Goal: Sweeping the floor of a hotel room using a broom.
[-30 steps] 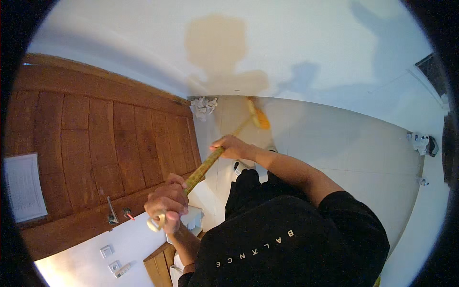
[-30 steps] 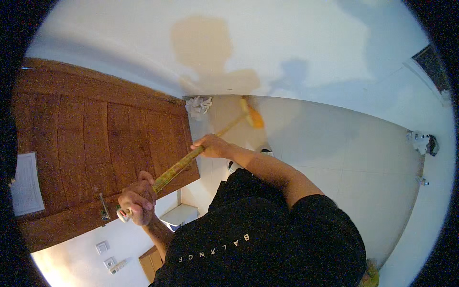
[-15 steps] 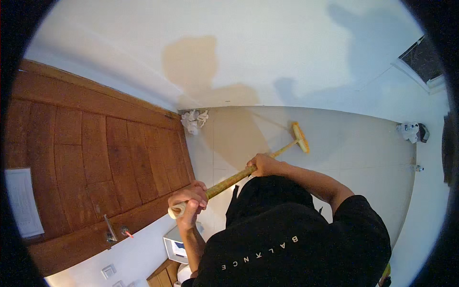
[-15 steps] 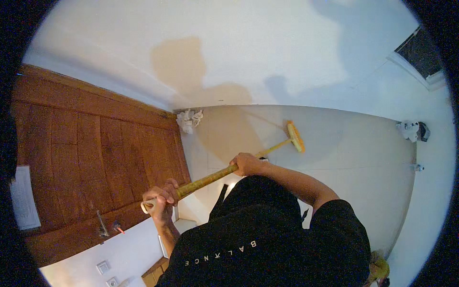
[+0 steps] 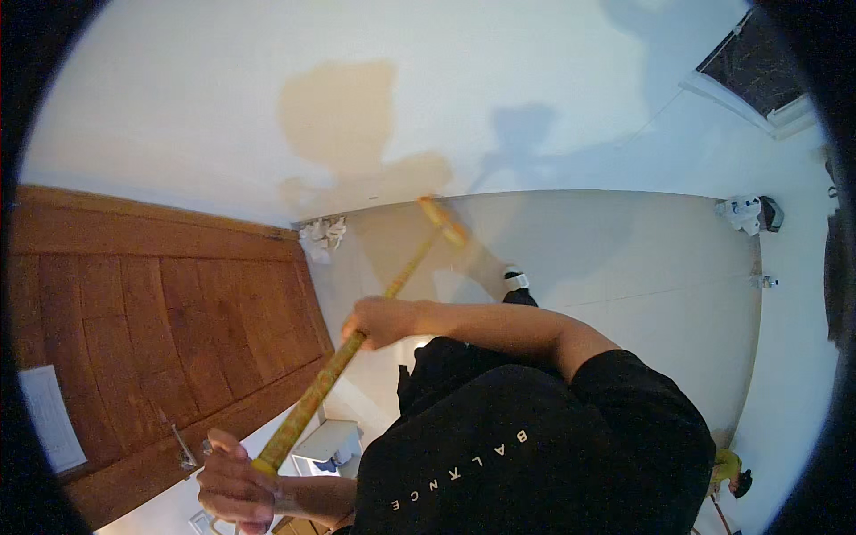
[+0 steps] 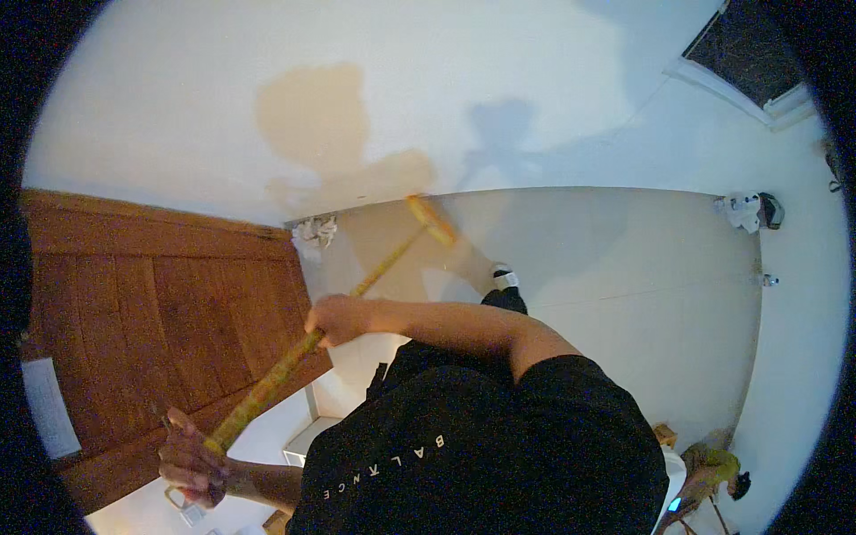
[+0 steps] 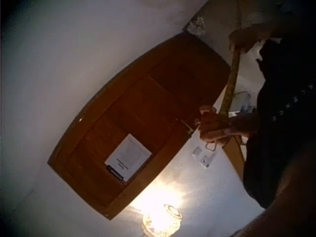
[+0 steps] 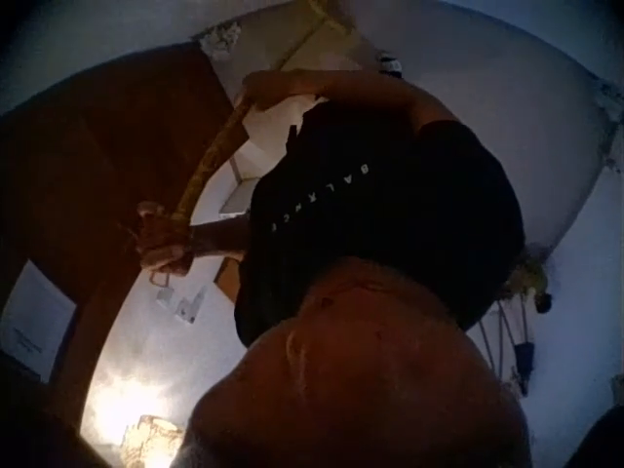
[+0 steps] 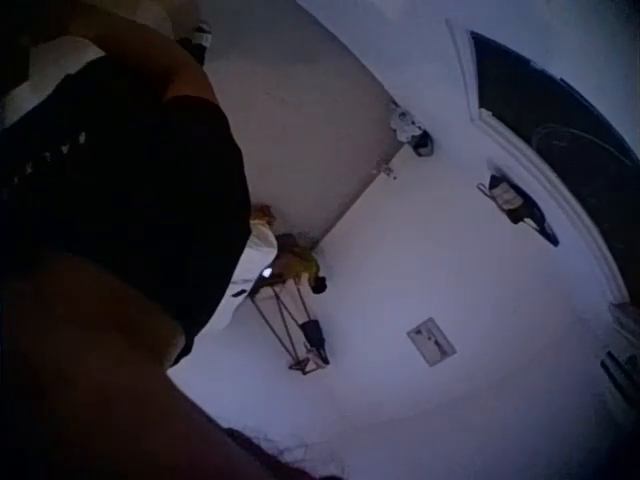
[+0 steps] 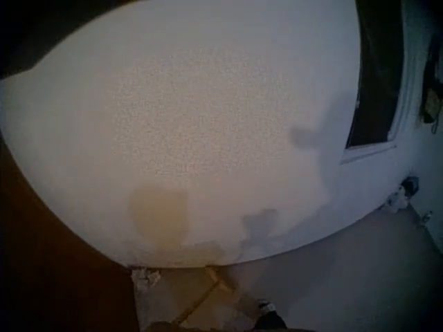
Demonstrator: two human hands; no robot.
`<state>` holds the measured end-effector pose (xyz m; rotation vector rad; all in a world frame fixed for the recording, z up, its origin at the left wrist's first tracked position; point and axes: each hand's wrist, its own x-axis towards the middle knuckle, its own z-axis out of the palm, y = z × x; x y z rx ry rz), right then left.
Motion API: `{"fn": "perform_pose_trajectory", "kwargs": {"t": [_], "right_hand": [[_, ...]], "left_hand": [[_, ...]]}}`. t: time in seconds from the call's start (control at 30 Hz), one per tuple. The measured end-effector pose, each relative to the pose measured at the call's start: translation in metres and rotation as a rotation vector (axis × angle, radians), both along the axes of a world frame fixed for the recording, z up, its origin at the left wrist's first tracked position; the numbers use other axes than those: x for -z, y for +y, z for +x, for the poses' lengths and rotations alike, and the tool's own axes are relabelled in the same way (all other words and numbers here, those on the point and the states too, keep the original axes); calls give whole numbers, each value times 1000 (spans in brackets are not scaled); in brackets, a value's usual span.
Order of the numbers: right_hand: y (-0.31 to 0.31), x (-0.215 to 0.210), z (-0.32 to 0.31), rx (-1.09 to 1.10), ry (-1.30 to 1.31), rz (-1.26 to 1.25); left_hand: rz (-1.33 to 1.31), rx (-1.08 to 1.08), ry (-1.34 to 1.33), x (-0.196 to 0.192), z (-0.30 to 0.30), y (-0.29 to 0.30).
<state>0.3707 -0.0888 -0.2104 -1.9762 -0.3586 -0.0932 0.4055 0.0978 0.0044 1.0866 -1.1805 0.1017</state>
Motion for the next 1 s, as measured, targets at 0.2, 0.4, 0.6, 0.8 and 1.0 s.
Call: {"fn": "perform_pose_trajectory", "kwargs": {"t": [0.2, 0.4, 0.6, 0.8, 1.0], "right_hand": [[-142, 56, -158, 131, 318, -163], [-177, 78, -195, 106, 252, -224], [-149, 62, -121, 6, -117, 184], [-146, 13, -174, -58, -245, 166], [-195, 54, -319, 7, 291, -150]], "left_hand": [[341, 198, 467, 73, -76, -123], [345, -150, 596, 89, -127, -150], [423, -108, 136, 20, -150, -154], [-1, -69, 8, -10, -190, -148], [282, 86, 277, 63, -243, -174]]}}
